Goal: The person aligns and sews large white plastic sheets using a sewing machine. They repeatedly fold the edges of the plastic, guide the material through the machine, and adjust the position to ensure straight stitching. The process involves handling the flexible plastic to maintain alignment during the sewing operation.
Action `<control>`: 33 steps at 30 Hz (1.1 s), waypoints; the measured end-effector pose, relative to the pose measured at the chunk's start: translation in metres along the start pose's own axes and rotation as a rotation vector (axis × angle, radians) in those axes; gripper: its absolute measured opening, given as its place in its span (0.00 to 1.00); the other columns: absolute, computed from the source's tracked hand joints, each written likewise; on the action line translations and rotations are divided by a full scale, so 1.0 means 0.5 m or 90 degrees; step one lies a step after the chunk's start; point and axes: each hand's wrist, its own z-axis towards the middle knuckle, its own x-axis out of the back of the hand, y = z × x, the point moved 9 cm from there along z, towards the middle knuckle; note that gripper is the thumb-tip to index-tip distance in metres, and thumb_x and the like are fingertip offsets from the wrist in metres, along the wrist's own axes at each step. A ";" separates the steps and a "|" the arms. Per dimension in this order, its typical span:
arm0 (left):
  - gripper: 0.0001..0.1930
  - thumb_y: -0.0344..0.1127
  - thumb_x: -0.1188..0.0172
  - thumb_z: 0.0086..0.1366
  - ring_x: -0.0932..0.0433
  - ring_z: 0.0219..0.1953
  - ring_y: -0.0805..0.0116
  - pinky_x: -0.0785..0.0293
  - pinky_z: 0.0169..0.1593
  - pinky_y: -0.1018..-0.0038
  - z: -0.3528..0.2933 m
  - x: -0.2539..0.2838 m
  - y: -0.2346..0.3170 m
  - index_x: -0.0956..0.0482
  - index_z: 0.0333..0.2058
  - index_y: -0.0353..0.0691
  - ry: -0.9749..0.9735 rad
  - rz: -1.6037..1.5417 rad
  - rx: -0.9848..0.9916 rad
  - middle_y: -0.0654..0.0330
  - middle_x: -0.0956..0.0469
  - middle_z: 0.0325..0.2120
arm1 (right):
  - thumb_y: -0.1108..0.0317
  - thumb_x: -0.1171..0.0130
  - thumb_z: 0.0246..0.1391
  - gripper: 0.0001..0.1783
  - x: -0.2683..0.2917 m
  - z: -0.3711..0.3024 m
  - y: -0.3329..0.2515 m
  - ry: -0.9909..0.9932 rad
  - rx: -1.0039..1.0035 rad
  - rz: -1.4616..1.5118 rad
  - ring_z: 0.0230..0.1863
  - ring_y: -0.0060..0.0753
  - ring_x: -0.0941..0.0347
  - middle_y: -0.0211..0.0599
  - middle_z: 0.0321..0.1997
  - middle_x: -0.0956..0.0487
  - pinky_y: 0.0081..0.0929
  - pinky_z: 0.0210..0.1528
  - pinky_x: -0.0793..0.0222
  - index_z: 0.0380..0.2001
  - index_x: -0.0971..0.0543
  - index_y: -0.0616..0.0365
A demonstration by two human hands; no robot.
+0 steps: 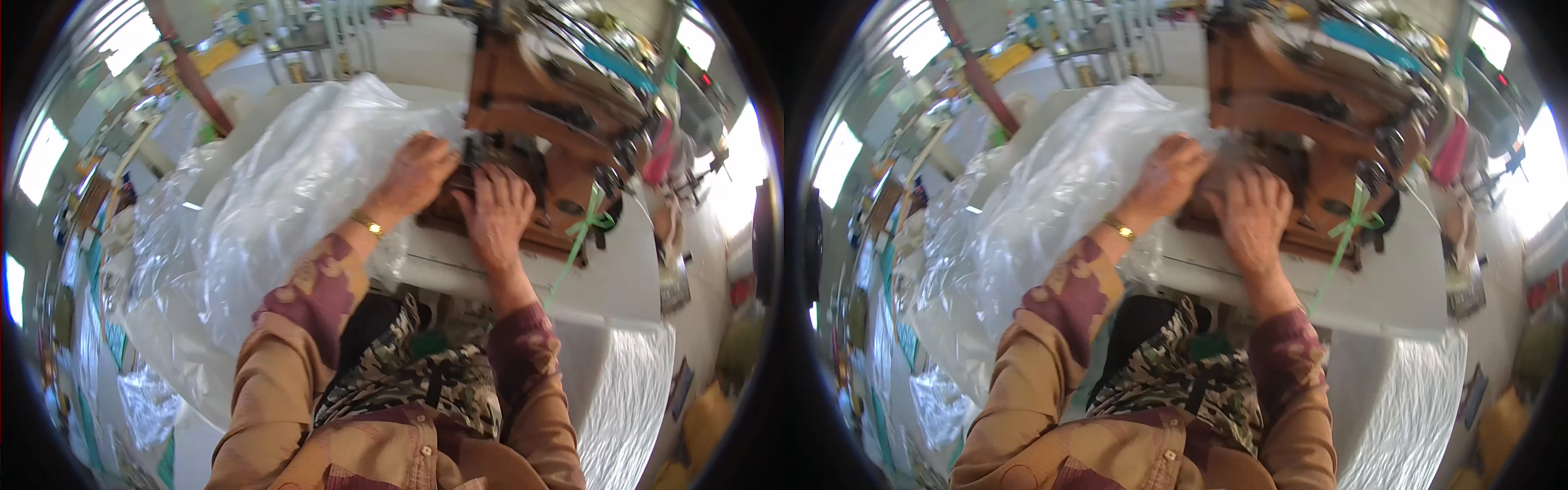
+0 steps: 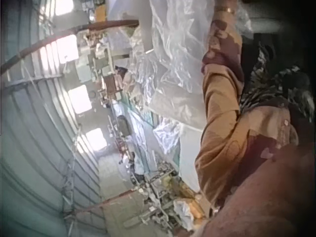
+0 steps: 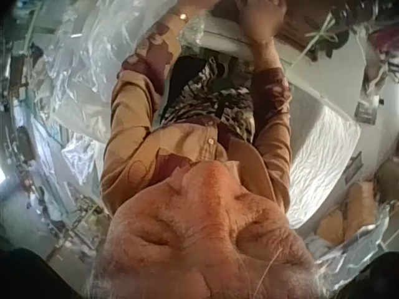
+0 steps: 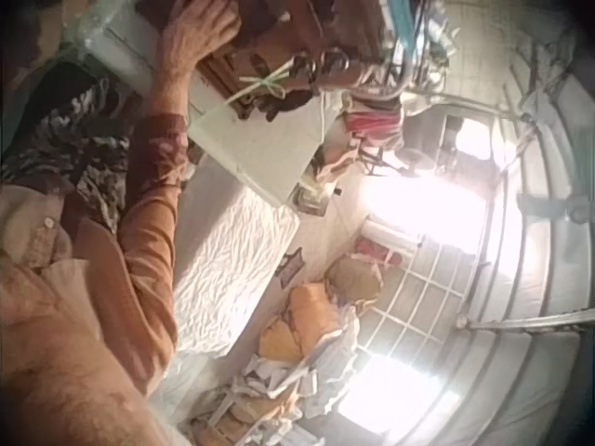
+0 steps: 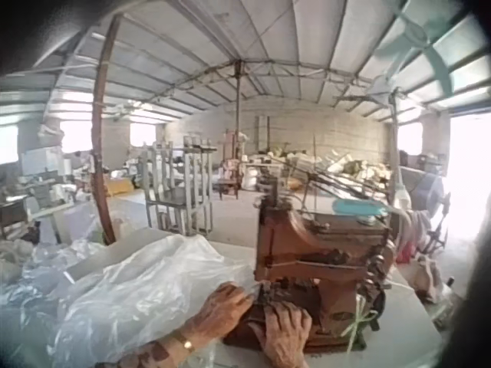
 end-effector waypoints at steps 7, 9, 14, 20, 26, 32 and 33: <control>0.13 0.29 0.46 0.57 0.27 0.42 0.55 0.29 0.49 0.61 -0.011 0.001 -0.007 0.21 0.41 0.38 -0.046 -0.003 0.074 0.55 0.28 0.37 | 0.55 0.34 0.50 0.25 0.002 0.001 -0.010 -0.001 0.026 -0.005 0.57 0.42 0.32 0.35 0.53 0.25 0.45 0.58 0.41 0.49 0.25 0.56; 0.15 0.30 0.46 0.58 0.27 0.44 0.55 0.30 0.50 0.61 -0.017 -0.003 -0.001 0.22 0.44 0.38 -0.083 0.023 0.125 0.56 0.28 0.39 | 0.55 0.34 0.51 0.25 0.000 -0.005 -0.009 -0.001 0.030 -0.006 0.57 0.42 0.32 0.36 0.53 0.25 0.45 0.58 0.41 0.49 0.26 0.56; 0.19 0.33 0.43 0.59 0.26 0.47 0.57 0.31 0.52 0.62 0.016 0.103 0.055 0.24 0.50 0.38 -0.070 0.047 0.112 0.56 0.28 0.45 | 0.54 0.35 0.53 0.25 0.000 -0.002 -0.005 0.021 0.036 -0.020 0.56 0.43 0.31 0.35 0.53 0.25 0.45 0.58 0.41 0.49 0.26 0.55; 0.16 0.32 0.44 0.61 0.25 0.47 0.60 0.31 0.52 0.62 -0.001 0.223 0.045 0.22 0.48 0.41 -0.134 0.050 0.153 0.59 0.25 0.43 | 0.53 0.36 0.53 0.25 -0.004 -0.010 0.003 0.025 0.037 -0.028 0.56 0.42 0.32 0.34 0.53 0.26 0.44 0.58 0.41 0.49 0.26 0.54; 0.21 0.45 0.43 0.66 0.29 0.57 0.52 0.36 0.59 0.56 -0.156 0.280 -0.188 0.25 0.54 0.41 -0.194 0.201 0.363 0.52 0.28 0.57 | 0.53 0.39 0.56 0.24 -0.001 -0.009 -0.004 0.027 0.050 -0.017 0.56 0.43 0.32 0.35 0.54 0.26 0.44 0.59 0.42 0.50 0.26 0.56; 0.32 0.58 0.43 0.64 0.33 0.61 0.50 0.43 0.63 0.48 -0.356 0.254 -0.307 0.30 0.58 0.41 -0.262 0.223 0.591 0.51 0.28 0.56 | 0.51 0.37 0.53 0.26 -0.005 -0.014 0.000 0.028 0.050 -0.039 0.57 0.41 0.33 0.34 0.54 0.26 0.44 0.59 0.43 0.50 0.27 0.54; 0.33 0.59 0.43 0.64 0.33 0.62 0.51 0.43 0.64 0.48 -0.379 0.241 -0.316 0.31 0.59 0.41 -0.257 0.187 0.617 0.51 0.28 0.56 | 0.51 0.37 0.53 0.26 -0.003 -0.013 -0.001 0.026 0.048 -0.036 0.57 0.41 0.33 0.34 0.54 0.26 0.45 0.59 0.43 0.50 0.27 0.54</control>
